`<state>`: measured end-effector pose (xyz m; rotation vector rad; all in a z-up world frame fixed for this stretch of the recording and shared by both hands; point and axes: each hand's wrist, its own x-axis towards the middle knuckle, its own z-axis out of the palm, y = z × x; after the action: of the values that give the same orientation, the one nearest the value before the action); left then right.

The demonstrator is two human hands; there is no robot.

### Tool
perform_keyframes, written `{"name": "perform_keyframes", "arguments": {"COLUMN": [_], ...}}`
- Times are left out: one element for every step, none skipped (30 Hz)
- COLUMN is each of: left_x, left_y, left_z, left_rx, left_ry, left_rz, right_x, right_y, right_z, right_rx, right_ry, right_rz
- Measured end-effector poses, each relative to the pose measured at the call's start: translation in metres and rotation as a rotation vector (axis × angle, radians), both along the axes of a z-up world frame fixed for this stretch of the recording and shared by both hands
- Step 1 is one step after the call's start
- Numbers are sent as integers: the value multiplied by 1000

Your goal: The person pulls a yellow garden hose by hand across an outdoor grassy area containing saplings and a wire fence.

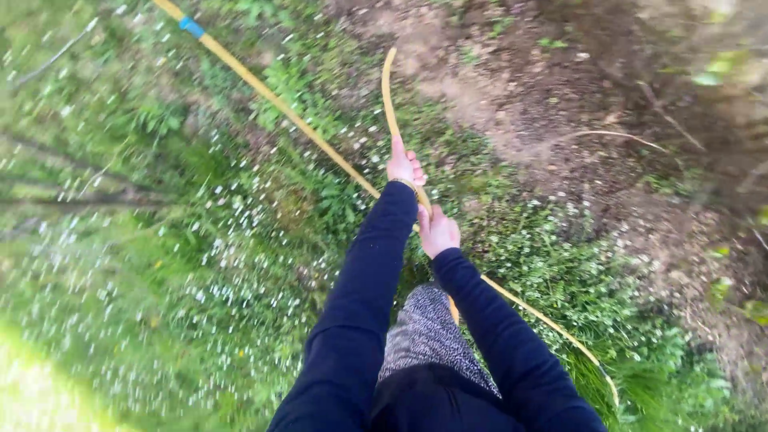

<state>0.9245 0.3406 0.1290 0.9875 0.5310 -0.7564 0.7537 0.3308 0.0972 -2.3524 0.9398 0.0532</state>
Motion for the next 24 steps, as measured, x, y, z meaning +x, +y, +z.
{"name": "perform_keyframes", "arguments": {"left_x": [4,8,10,11,11,11,10,8,5,2,0,-3,-8,-14,-22,-31,-37,-44,-47,-51,-54,-54,-55,-57], "left_y": [15,31,47,68,87,106,130,155,178,202,224,246,267,287,305,322,336,350,362,373,384,391,398,405], "left_z": [-16,-32,-49,-55,-60,-64,-61,-57,-54,-61,-67,-72,-74,-77,-81,-79,-77,-75,-80,-86,-91,-90,-90,-90], "left_rx": [9,-12,-34,-25,-38,-52,-47,-45,-43,-40,-42,-45,-46,-32,-18,-18,-11,-5,-7,-11,-17,-20,-7,6], "left_ry": [10,23,35,44,62,79,83,105,125,128,136,144,142,162,183,182,193,205,206,205,204,205,201,196], "left_rz": [42,86,129,169,247,326,361,438,514,546,605,664,690,773,850,871,926,981,997,1033,1067,1082,1094,1106], "right_x": [2,4,6,9,13,17,22,27,32,33,35,37,39,40,39,37,38,38,38,39,39,39,38,37], "right_y": [9,18,27,37,46,55,68,81,93,110,125,140,157,172,187,200,212,224,232,240,247,254,260,266], "right_z": [-4,-8,-12,-16,-20,-24,-27,-31,-35,-35,-33,-31,-26,-21,-17,-11,-6,0,-6,-11,-16,-15,-13,-11], "right_rx": [9,-15,-40,-32,-31,-30,-26,-41,-57,-54,-64,-75,-76,-64,-52,-52,-36,-19,-21,-23,-25,-29,-23,-17], "right_ry": [10,41,69,78,106,134,138,137,133,136,161,186,183,195,209,207,213,219,219,223,227,228,223,217], "right_rz": [42,90,137,177,228,278,313,403,491,523,596,669,695,753,805,826,871,916,932,954,974,989,996,1002]}}
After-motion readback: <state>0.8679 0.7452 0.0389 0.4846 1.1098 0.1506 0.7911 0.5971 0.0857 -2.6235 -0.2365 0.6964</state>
